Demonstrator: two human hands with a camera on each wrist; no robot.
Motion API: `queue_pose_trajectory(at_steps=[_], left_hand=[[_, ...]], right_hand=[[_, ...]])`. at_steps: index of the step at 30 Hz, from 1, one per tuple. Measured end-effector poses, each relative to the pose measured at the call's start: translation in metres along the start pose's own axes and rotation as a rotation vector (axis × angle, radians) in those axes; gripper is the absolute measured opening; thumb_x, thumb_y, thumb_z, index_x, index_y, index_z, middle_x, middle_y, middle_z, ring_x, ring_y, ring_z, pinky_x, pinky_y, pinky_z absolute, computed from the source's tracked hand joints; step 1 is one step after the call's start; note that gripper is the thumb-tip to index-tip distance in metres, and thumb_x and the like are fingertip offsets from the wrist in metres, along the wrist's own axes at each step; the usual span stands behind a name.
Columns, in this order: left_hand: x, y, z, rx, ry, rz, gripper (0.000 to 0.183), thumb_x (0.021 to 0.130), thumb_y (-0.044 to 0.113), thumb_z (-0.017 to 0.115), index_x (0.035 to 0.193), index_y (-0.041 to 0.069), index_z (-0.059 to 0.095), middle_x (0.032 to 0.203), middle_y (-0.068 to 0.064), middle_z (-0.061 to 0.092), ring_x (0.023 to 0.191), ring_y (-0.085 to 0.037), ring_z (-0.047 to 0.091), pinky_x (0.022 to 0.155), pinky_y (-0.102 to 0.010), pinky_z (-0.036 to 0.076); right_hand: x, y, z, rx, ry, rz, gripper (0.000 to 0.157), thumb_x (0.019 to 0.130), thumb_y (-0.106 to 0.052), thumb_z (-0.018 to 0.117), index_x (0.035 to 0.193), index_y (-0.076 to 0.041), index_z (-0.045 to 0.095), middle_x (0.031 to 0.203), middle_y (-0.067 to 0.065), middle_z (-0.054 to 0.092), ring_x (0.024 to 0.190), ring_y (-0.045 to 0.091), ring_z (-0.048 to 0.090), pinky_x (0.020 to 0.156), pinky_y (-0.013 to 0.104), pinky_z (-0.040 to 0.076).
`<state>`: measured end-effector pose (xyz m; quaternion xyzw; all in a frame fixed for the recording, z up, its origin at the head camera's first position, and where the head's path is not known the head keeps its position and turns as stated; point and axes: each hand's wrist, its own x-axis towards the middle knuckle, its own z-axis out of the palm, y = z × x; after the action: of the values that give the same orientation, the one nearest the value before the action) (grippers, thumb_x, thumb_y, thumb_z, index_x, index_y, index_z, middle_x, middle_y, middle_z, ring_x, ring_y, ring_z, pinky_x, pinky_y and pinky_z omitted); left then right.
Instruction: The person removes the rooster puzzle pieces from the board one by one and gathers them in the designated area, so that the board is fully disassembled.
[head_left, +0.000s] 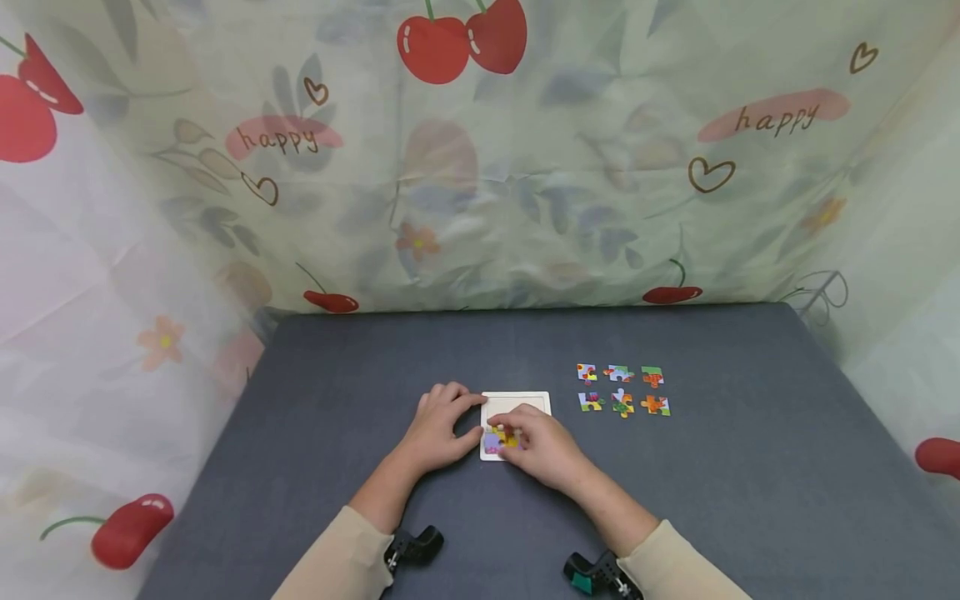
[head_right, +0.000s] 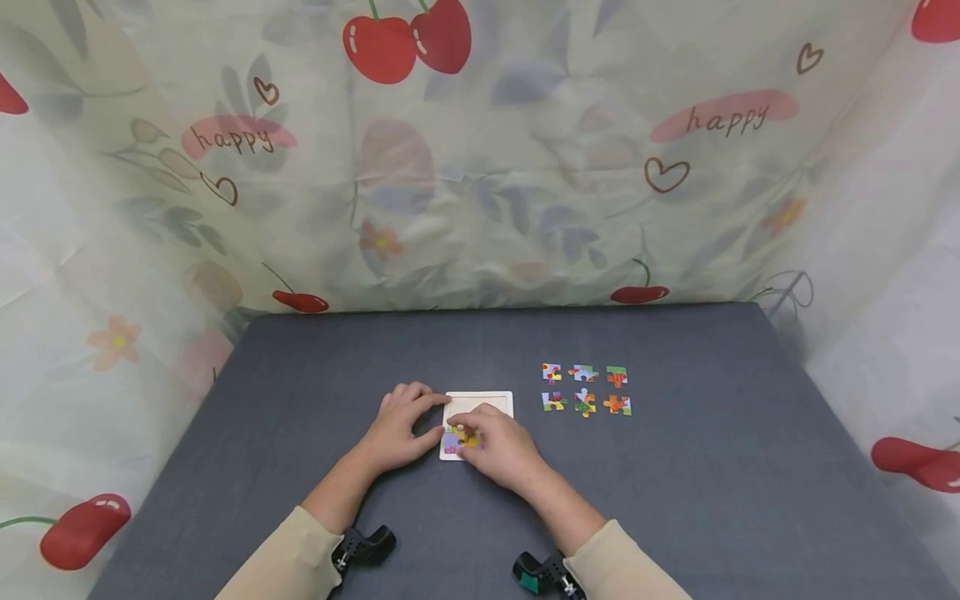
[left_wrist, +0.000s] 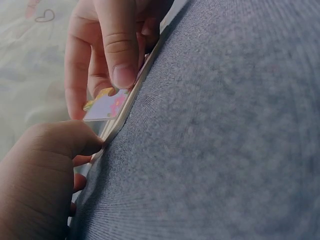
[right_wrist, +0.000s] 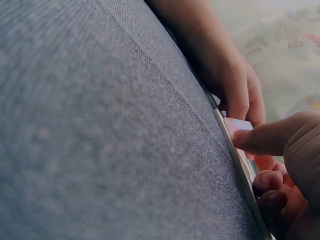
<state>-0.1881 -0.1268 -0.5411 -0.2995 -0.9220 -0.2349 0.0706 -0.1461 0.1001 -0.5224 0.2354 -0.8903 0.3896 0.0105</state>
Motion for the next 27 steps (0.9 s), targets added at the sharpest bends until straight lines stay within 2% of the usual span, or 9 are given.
queue_pose_trajectory(at_steps=[4, 13, 21, 27], left_hand=[[0.0008, -0.0002, 0.0006, 0.006, -0.009, -0.005, 0.043, 0.095, 0.035, 0.067, 0.136, 0.020, 0.067, 0.115, -0.002, 0.056, 0.094, -0.019, 0.045, 0.080, -0.039, 0.034], [0.0006, -0.0002, 0.0010, 0.011, 0.000, 0.000, 0.043, 0.094, 0.034, 0.069, 0.135, 0.020, 0.068, 0.116, -0.002, 0.057, 0.095, -0.020, 0.046, 0.079, -0.040, 0.035], [0.0008, 0.0001, 0.0007, 0.007, -0.003, -0.003, 0.043, 0.094, 0.035, 0.068, 0.135, 0.021, 0.067, 0.116, -0.002, 0.056, 0.095, -0.019, 0.045, 0.080, -0.039, 0.034], [0.0003, 0.0009, 0.0001, 0.009, 0.000, -0.006, 0.043, 0.094, 0.034, 0.068, 0.135, 0.020, 0.067, 0.115, -0.002, 0.056, 0.094, -0.019, 0.045, 0.079, -0.039, 0.034]], right_hand=[[-0.0011, 0.0010, -0.0008, -0.032, -0.011, -0.040, 0.042, 0.086, -0.010, 0.083, 0.126, -0.015, 0.073, 0.099, -0.004, 0.058, 0.068, 0.007, 0.046, 0.063, 0.027, 0.043], [-0.0022, 0.0019, 0.0002, -0.099, -0.004, -0.094, 0.042, 0.086, -0.013, 0.084, 0.127, -0.017, 0.072, 0.109, -0.004, 0.062, 0.089, 0.015, 0.060, 0.077, 0.034, 0.049], [-0.0021, 0.0015, -0.0014, -0.132, -0.040, -0.102, 0.040, 0.088, -0.018, 0.082, 0.127, -0.016, 0.072, 0.105, -0.008, 0.059, 0.082, 0.007, 0.054, 0.072, 0.030, 0.047], [-0.0022, 0.0018, -0.0027, -0.174, -0.093, -0.142, 0.042, 0.087, -0.020, 0.081, 0.128, -0.015, 0.072, 0.108, -0.009, 0.059, 0.085, 0.006, 0.056, 0.073, 0.028, 0.048]])
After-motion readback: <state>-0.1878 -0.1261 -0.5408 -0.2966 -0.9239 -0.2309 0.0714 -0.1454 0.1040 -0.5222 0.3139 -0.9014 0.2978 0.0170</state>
